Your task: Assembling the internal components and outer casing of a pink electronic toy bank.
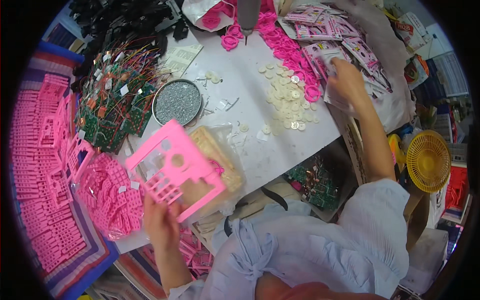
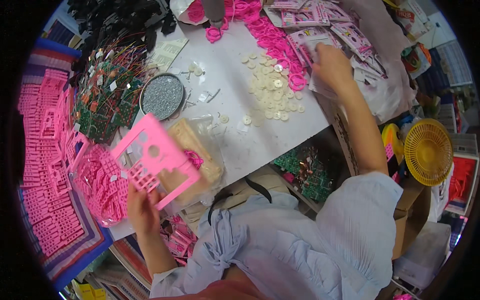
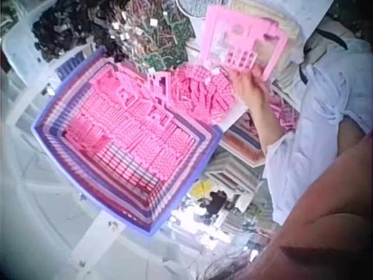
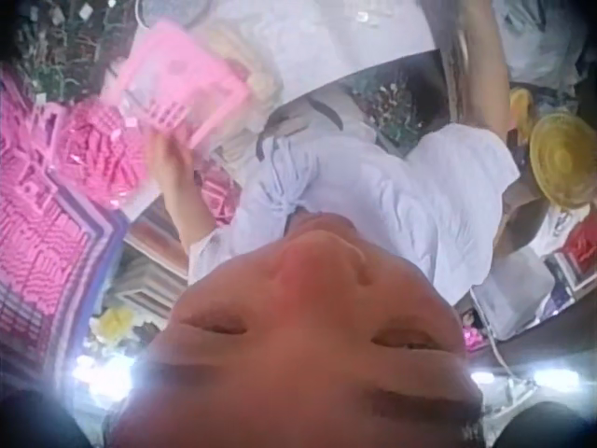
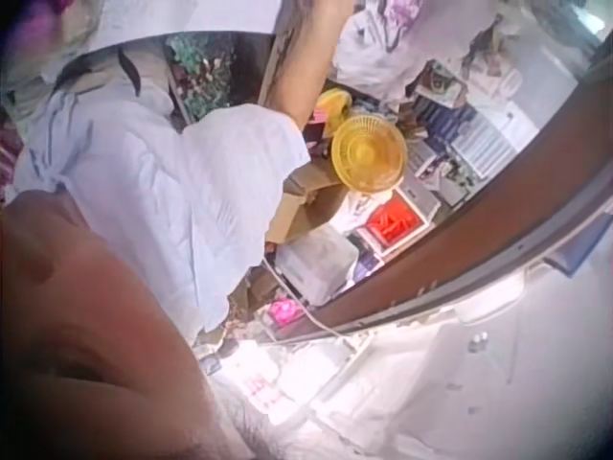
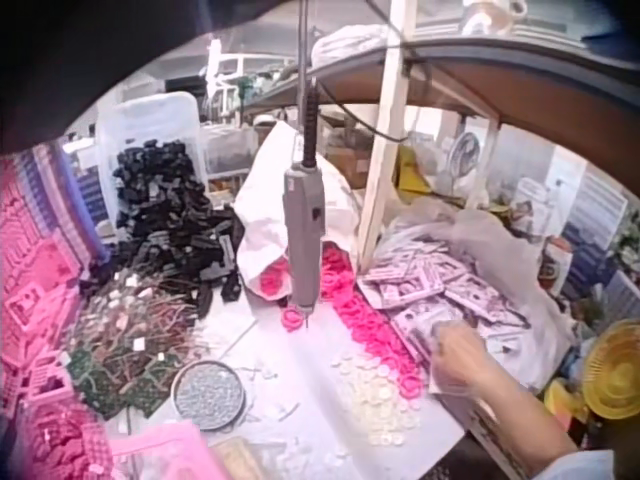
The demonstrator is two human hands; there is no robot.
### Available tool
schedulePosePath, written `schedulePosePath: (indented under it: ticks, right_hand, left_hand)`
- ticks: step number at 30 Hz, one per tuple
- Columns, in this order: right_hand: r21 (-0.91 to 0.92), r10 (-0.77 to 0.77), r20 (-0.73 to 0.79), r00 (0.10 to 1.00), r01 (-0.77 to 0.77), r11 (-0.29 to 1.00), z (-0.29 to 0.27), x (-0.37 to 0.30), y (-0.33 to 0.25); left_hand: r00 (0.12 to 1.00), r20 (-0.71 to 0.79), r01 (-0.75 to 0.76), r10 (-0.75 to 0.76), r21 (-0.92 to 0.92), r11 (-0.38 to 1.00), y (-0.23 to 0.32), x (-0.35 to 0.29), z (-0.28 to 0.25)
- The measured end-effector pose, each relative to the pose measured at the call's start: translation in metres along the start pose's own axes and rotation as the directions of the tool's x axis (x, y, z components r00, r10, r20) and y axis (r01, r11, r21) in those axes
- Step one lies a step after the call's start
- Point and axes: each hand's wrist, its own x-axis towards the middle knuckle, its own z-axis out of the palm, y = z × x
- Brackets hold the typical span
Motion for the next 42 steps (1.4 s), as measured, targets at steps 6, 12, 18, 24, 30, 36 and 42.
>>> schedulePosePath:
  ticks: [6, 12, 18, 24, 30, 36, 42]
  right_hand:
    - [0.419, 0.074, -0.085, 0.994, -0.032, 0.907, -0.129, -0.009, -0.033]
    - [0.855, -0.989, 0.050, 0.139, 0.505, 0.115, -0.173, -0.004, -0.179]
    - [0.572, -0.990, 0.124, 0.067, 0.811, 0.126, -0.124, -0.002, -0.304]
    - [0.804, -0.369, -0.365, 0.855, 0.489, 0.337, -0.100, -0.034, -0.256]
    - [0.667, -0.508, 0.335, 0.794, -0.581, -0.467, -0.039, -0.109, -0.301]
    - [0.821, -0.382, 0.153, 0.912, -0.332, -0.464, -0.050, -0.110, -0.312]
    - [0.920, -0.465, 0.071, 0.883, -0.238, -0.311, -0.047, -0.110, -0.311]
  left_hand:
    - [0.966, 0.070, 0.259, -0.249, -0.211, 0.943, -0.021, 0.009, 0.038]
    - [0.849, 0.385, 0.455, -0.362, -0.185, 0.871, -0.021, 0.016, 0.060]
    - [0.832, 0.421, 0.416, -0.361, -0.043, 0.909, -0.024, 0.006, 0.059]
    - [0.953, 0.096, 0.302, -0.287, -0.301, 0.904, -0.014, -0.010, 0.026]
    - [0.970, -0.195, -0.115, 0.144, 0.154, 0.981, -0.029, -0.007, 0.053]
    - [0.909, -0.105, -0.227, 0.403, 0.686, 0.691, -0.046, 0.001, 0.051]
    - [0.920, -0.110, -0.234, 0.376, 0.616, 0.752, -0.047, 0.003, 0.034]
